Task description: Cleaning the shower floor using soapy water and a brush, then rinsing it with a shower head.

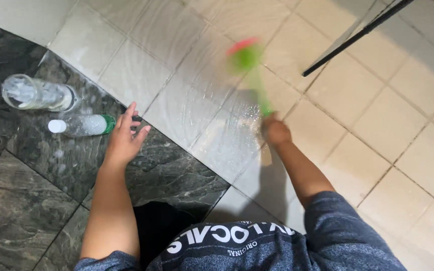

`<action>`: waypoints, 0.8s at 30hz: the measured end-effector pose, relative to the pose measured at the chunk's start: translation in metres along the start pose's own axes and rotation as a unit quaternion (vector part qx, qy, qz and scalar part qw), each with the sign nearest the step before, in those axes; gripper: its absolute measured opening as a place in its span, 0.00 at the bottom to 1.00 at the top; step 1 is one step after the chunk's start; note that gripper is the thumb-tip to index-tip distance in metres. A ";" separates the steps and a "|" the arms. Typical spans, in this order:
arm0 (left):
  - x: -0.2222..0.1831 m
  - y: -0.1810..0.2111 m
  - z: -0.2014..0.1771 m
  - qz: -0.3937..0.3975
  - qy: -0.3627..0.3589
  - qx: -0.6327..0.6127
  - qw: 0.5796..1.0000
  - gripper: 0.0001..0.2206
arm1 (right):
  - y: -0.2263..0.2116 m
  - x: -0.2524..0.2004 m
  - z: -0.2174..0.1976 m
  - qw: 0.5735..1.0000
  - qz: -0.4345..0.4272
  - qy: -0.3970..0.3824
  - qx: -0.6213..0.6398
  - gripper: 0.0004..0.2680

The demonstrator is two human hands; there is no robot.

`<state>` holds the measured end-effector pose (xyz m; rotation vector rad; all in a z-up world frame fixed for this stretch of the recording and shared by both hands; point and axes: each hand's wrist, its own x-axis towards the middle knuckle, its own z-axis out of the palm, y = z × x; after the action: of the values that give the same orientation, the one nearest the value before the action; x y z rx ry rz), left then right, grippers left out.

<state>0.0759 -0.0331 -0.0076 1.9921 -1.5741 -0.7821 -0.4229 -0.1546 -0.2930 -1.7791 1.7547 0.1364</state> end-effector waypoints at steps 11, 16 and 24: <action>0.006 0.002 0.000 0.004 0.001 0.008 1.000 0.32 | -0.084 -0.014 -0.034 0.997 0.048 0.044 0.039 0.15; 0.003 -0.009 0.004 0.023 0.001 0.006 1.000 0.33 | -0.066 -0.020 -0.058 0.949 -0.235 -0.099 -0.184 0.16; 0.010 0.002 0.003 0.030 -0.021 0.014 0.999 0.29 | -0.047 -0.041 -0.070 0.973 -0.120 -0.109 -0.166 0.21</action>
<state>0.0745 -0.0430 -0.0097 1.9500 -1.6698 -0.7863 -0.4083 -0.1573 -0.2010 -2.1071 1.4105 0.5305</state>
